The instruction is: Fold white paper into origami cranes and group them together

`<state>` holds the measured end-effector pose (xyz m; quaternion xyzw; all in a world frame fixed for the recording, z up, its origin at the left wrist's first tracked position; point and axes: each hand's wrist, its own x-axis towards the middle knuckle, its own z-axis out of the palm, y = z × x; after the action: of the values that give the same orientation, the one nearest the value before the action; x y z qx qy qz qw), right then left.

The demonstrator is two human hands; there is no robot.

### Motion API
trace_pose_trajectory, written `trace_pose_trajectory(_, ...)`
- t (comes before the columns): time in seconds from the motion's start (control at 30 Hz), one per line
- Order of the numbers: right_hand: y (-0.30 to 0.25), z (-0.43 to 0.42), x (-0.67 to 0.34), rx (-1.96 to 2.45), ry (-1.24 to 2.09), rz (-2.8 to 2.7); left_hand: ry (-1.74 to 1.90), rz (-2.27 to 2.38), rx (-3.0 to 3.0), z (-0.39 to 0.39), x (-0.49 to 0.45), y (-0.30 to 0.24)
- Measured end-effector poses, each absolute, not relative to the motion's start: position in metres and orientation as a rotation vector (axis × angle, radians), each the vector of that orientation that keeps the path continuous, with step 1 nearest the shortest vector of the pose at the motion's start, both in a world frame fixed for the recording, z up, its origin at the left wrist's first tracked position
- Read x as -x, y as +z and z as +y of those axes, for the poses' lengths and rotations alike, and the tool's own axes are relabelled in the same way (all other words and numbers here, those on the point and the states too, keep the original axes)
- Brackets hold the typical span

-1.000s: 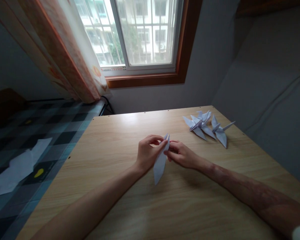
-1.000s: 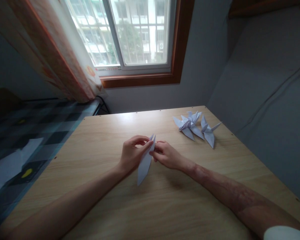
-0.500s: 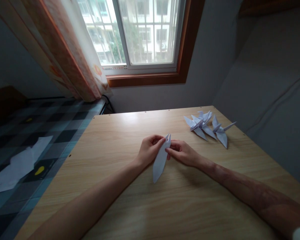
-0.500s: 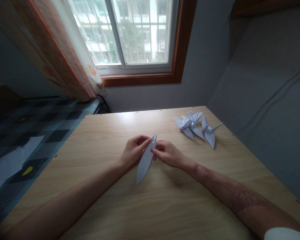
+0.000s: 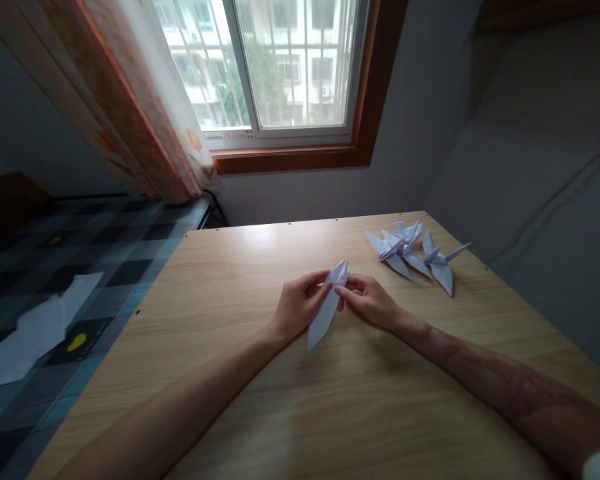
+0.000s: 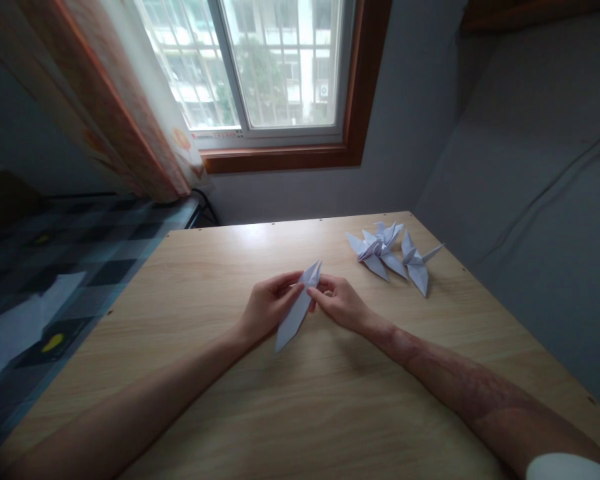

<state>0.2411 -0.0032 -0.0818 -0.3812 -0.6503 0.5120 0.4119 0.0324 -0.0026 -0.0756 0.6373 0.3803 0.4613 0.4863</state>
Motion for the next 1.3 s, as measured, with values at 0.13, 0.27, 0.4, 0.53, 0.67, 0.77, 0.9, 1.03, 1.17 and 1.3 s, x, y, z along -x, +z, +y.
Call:
trace_pose_trajectory(0.13, -0.083, 0.0, -0.242, 0.972, 1.236, -1.61, 1.124, 0.924, -1.59, -0.002, -0.031, -0.075)
trace_pose_trajectory(0.27, -0.085, 0.001, -0.243, 0.992, 1.212, -1.609, 1.087, 0.933, -1.598, -0.002, -0.03, -0.073)
trace_pose_trajectory(0.4, -0.086, 0.0, -0.243, 1.012, 1.203, -1.597, 1.057, 0.907, -1.622, -0.001, -0.029, -0.071)
trace_pose_trajectory(0.53, -0.088, 0.001, -0.244, 1.006, 1.207, -1.577, 1.018, 0.861, -1.645, 0.0, -0.029, -0.071)
trace_pose_trajectory(0.67, -0.094, 0.004, -0.245, 0.982, 1.213, -1.542, 0.945, 0.798, -1.622, -0.002, -0.03, -0.071)
trace_pose_trajectory(0.77, -0.098, 0.006, -0.246, 0.979, 1.202, -1.524, 0.931, 0.769, -1.636, -0.003, -0.031, -0.069)
trace_pose_trajectory(0.9, -0.097, 0.006, -0.247, 1.01, 1.163, -1.527, 0.922, 0.79, -1.646, -0.005, -0.029, -0.068)
trace_pose_trajectory(1.03, -0.093, 0.006, -0.248, 1.092, 1.133, -1.581, 1.039, 0.995, -1.786, -0.004, -0.024, -0.069)
trace_pose_trajectory(1.17, -0.091, 0.008, -0.25, 1.176, 0.963, -1.761, 1.118, 1.054, -2.262, 0.006, -0.016, -0.071)
trace_pose_trajectory(1.3, -0.089, 0.009, -0.253, 1.213, 0.651, -1.945, 0.895, 0.932, -2.439, 0.014, -0.01, -0.073)
